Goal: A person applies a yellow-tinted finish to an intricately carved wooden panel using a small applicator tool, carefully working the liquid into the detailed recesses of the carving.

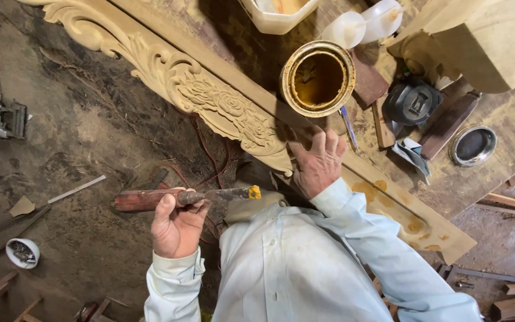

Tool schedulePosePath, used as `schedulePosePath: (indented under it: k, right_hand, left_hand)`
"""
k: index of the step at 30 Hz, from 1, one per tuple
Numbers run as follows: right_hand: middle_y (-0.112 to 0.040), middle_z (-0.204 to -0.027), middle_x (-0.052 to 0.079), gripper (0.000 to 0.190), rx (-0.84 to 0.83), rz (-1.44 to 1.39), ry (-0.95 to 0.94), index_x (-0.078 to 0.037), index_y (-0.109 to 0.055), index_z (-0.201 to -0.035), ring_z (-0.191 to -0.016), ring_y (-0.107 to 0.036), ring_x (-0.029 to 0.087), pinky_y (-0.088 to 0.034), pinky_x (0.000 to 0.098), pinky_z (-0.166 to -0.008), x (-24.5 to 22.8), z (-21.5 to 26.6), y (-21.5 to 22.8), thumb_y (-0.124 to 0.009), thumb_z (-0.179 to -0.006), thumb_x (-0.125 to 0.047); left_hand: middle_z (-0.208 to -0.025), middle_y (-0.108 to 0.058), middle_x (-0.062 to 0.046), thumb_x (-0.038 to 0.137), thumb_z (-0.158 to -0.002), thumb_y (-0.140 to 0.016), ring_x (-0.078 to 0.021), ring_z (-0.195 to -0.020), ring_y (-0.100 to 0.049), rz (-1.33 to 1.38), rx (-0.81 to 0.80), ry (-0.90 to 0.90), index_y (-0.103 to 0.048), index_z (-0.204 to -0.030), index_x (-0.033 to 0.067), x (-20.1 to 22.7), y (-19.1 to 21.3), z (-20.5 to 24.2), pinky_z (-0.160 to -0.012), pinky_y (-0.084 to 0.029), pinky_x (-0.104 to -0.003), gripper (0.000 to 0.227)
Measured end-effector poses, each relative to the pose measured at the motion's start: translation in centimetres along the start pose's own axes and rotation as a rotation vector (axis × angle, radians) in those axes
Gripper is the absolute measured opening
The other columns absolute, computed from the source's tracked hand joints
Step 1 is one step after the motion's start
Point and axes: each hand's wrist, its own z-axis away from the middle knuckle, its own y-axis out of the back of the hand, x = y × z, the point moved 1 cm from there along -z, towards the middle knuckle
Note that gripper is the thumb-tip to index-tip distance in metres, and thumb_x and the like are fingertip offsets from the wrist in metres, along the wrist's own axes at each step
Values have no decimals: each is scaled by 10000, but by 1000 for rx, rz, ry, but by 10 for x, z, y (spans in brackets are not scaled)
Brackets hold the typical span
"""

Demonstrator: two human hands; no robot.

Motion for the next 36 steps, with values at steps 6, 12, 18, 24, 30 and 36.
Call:
schedulePosePath:
  k: [6,12,18,24,30,36]
  right_hand:
    - [-448,-1235,119,416,-19,17,8,-326,-649,-1213,-1241,-378,400,-277,552,-983,2,4,0,-642,-799,-362]
    - [-406,-1069,65,326,-6,-75,46,-371,-658,-1188,-1163,-409,381,-327,522,-943,0,6,1,-619,-866,-341]
    - [-561,-1141,235,561,-369,53,-36,-478,-386,-1525,-1174,-498,513,-321,583,-900,-29,-48,16,-439,-1021,-237]
    - [-597,-1278,332,733,-468,87,-47,-544,-313,-1549,-1327,-460,564,-304,655,-956,-21,-56,11,-522,-951,-175]
    - [-566,-1332,303,779,-472,127,-18,-523,-400,-1523,-1290,-456,518,-330,525,-901,-15,-47,15,-591,-882,-125]
    - [-559,-1314,309,796,-478,109,-6,-542,-409,-1514,-1287,-456,498,-357,518,-932,6,-29,-8,-706,-843,-234]
  left_hand:
    - [-1066,-763,-187,240,-974,-626,-323,-842,-770,14,16,4,-726,-1031,129,-1,-1,-2,-1048,-493,-581,160]
    - [-1046,-760,-172,239,-975,-627,-301,-828,-768,12,14,4,-709,-1045,114,2,-12,-1,-1032,-509,-569,166]
    - [-1067,-757,-177,228,-972,-623,-318,-835,-769,27,32,1,-703,-1069,108,3,-9,1,-1044,-500,-597,174]
    - [-1069,-751,-189,248,-973,-627,-319,-823,-759,34,43,-1,-697,-1104,73,3,12,-3,-1043,-505,-602,230]
    - [-1047,-755,-197,237,-987,-597,-328,-838,-762,29,7,-4,-696,-1140,38,7,12,-3,-1078,-486,-621,270]
    - [-1076,-755,-197,238,-985,-595,-328,-844,-760,23,-18,-2,-695,-1177,30,11,11,-7,-1074,-484,-630,300]
